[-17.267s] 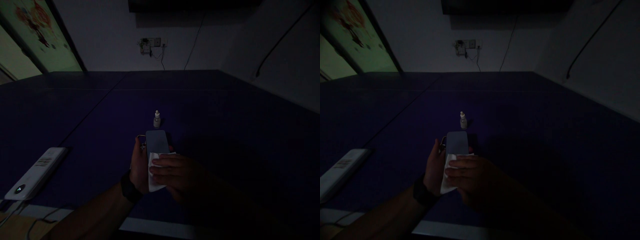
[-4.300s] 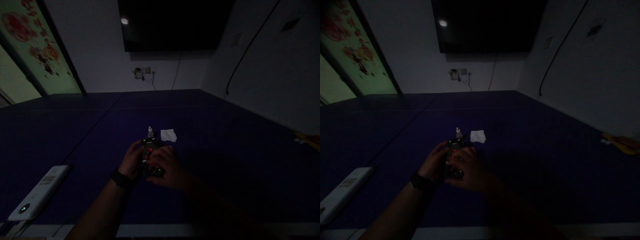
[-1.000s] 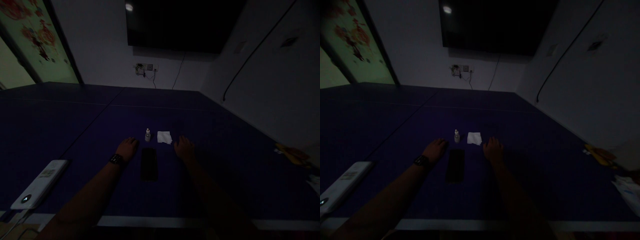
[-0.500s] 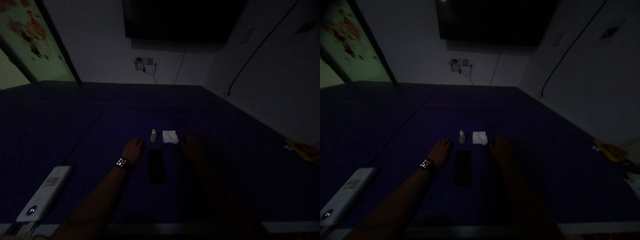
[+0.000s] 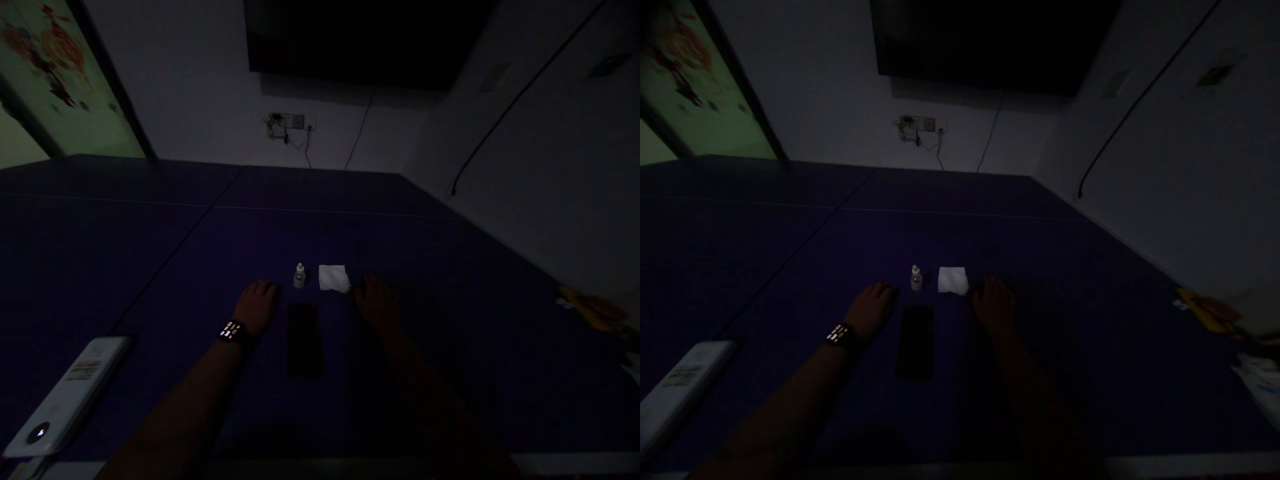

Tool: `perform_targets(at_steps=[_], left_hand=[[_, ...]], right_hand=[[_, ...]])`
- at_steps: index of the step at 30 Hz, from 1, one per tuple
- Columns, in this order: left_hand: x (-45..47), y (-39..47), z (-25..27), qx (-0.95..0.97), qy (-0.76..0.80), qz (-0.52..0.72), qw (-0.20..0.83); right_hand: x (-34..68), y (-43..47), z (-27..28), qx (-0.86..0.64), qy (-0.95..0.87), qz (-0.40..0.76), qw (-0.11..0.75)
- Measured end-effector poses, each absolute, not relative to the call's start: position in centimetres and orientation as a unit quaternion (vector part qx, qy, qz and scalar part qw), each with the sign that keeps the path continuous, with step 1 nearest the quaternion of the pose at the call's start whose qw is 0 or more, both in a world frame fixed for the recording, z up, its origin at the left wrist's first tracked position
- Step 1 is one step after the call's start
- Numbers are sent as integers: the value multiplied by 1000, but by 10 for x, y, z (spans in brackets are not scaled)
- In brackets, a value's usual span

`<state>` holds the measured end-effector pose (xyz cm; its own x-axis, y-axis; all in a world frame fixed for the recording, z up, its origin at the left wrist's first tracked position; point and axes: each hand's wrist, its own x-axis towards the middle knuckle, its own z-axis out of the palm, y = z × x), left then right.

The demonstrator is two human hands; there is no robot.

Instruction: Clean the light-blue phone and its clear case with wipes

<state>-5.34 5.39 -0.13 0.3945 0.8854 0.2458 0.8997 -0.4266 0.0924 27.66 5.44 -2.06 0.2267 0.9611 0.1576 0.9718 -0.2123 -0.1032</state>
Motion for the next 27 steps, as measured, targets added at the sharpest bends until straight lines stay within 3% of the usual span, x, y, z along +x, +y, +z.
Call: perform_targets(at_steps=[18,27], left_hand=[[-69,58,-2,-830,-541,-134,12],[-65,59,-6,-767,-627,-130,23]], right_hand=[[278,57,-32,-763,-634,-49,118],[275,55,-28,-764,-629,-57,132]])
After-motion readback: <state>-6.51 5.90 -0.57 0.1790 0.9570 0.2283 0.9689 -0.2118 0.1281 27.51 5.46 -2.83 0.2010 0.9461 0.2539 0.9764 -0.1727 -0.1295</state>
